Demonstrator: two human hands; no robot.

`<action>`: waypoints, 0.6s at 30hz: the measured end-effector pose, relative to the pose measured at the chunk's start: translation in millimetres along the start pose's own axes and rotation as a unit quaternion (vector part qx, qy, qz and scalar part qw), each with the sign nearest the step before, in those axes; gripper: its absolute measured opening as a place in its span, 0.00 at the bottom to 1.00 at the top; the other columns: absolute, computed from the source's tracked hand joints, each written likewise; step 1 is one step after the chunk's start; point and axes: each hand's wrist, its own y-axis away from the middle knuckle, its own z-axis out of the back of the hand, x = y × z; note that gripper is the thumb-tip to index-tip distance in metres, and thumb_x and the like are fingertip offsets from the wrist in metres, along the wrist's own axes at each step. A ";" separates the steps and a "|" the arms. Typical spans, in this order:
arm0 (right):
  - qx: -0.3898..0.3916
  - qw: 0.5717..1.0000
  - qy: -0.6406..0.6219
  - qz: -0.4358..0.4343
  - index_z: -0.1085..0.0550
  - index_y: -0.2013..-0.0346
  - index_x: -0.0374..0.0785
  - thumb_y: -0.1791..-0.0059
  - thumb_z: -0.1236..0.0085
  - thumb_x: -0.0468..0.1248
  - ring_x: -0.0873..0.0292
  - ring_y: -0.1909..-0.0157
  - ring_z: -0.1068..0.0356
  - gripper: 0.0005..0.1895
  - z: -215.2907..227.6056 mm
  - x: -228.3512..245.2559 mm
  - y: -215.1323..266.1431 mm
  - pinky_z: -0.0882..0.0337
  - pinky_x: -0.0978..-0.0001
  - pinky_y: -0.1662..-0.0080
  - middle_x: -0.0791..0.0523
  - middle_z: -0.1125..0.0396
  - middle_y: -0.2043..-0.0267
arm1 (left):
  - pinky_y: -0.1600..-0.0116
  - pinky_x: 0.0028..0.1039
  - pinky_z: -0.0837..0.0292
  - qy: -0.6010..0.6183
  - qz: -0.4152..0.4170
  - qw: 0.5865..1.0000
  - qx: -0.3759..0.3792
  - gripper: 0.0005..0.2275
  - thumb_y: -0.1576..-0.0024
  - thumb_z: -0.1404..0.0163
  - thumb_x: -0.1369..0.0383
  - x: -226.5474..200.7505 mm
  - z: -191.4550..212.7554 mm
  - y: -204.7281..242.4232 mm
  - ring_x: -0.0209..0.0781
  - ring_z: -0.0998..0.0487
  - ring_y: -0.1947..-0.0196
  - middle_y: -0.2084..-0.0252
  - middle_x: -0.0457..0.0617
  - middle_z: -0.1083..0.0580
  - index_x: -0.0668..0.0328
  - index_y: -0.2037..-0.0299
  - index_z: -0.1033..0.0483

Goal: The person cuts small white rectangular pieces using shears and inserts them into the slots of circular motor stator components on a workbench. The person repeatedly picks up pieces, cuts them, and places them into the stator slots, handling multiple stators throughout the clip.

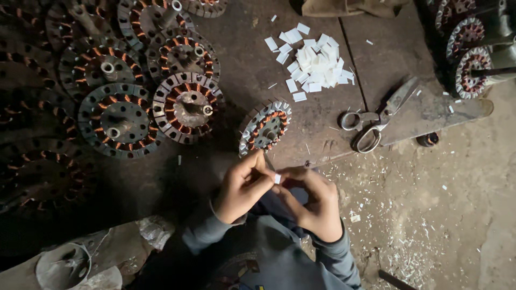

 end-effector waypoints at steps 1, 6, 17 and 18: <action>0.004 0.997 0.065 0.043 0.25 0.59 0.29 0.57 0.35 0.25 0.59 0.55 0.24 0.12 2.0 4.9 -2.8 0.25 0.70 0.52 0.52 0.26 0.59 | 0.62 0.16 0.31 0.006 0.021 1.000 0.003 0.06 0.40 0.49 0.81 -5.4 1.9 -0.3 0.24 0.27 0.67 0.68 0.42 0.31 0.65 0.66 0.34; -0.002 0.987 0.116 0.109 0.23 0.62 0.30 0.58 0.37 0.24 0.56 0.58 0.22 0.10 3.7 15.1 -28.8 0.24 0.69 0.54 0.51 0.25 0.60 | 0.62 0.22 0.28 -0.220 -0.053 0.973 -0.037 0.03 0.41 0.49 0.78 -48.6 1.0 -5.7 0.32 0.23 0.68 0.67 0.46 0.26 0.63 0.62 0.29; -0.070 0.997 -0.024 -0.003 0.24 0.63 0.29 0.53 0.34 0.28 0.68 0.63 0.24 0.07 -11.7 -12.4 -100.8 0.25 0.77 0.60 0.56 0.25 0.65 | 0.35 0.45 0.32 -0.512 -0.246 0.782 -0.257 0.23 0.40 0.47 0.74 -54.1 -15.4 -39.4 0.63 0.28 0.39 0.39 0.64 0.30 0.69 0.34 0.35; -0.069 0.998 -0.001 0.005 0.24 0.63 0.29 0.53 0.34 0.28 0.68 0.64 0.24 0.06 -11.7 -11.1 -100.7 0.26 0.76 0.61 0.55 0.26 0.66 | 0.36 0.42 0.30 -0.472 -0.225 0.820 -0.232 0.23 0.42 0.48 0.76 -50.0 -11.4 -41.8 0.61 0.26 0.40 0.40 0.64 0.28 0.68 0.34 0.34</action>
